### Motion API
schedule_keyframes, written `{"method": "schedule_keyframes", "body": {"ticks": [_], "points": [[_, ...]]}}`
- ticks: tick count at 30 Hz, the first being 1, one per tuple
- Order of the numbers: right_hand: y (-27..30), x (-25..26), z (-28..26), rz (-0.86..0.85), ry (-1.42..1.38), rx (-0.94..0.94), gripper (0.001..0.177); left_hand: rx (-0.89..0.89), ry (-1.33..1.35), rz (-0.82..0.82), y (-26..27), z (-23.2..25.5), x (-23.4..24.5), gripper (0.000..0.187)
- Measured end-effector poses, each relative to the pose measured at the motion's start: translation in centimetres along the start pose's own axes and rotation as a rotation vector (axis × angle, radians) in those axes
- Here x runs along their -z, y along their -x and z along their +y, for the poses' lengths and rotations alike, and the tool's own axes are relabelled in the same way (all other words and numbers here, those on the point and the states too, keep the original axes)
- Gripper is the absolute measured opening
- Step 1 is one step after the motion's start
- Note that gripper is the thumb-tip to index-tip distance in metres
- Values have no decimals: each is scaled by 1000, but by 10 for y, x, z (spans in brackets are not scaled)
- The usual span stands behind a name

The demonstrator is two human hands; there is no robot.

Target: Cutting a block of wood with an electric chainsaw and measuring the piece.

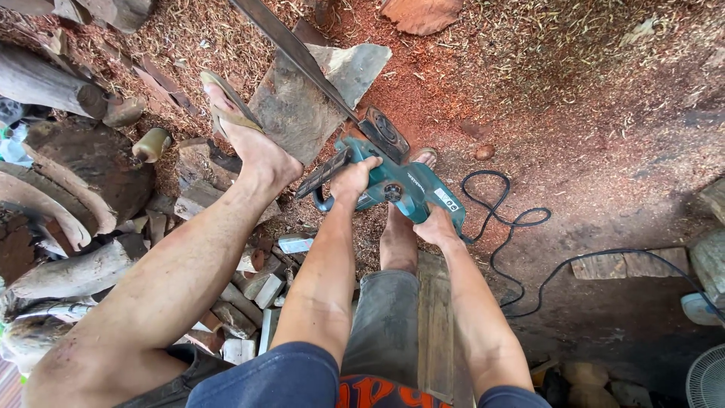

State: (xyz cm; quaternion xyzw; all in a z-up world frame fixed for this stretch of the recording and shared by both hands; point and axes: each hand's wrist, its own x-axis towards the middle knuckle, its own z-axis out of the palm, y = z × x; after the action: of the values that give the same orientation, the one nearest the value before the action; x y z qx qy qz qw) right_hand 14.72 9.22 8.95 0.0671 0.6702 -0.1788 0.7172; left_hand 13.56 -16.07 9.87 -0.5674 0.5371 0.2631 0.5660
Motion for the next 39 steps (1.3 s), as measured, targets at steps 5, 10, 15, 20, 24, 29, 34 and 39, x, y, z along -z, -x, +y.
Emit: {"method": "schedule_keyframes", "body": {"ticks": [5,10,15,20,24,29,34,39], "points": [[-7,1,2,47,-15,43,64,-41,45,9,-1,1,-1,83],[-27,2,5,20,-24,52,59,-55,83,37,-12,-2,-13,82],[-53,1,9,6,-9,90,58,-52,121,118,-21,-1,-22,80],[-89,-13,29,47,-65,159,65,-154,74,242,-67,-9,-45,79],[-101,-7,25,81,-87,135,65,-202,239,320,-34,-2,-44,73],[-109,6,56,287,-32,372,66,-244,376,264,-22,10,-72,73],[-95,39,67,496,-117,258,65,-516,395,184,1,75,-89,70],[-109,81,82,737,-152,42,61,-569,263,0,4,172,-103,66]]}}
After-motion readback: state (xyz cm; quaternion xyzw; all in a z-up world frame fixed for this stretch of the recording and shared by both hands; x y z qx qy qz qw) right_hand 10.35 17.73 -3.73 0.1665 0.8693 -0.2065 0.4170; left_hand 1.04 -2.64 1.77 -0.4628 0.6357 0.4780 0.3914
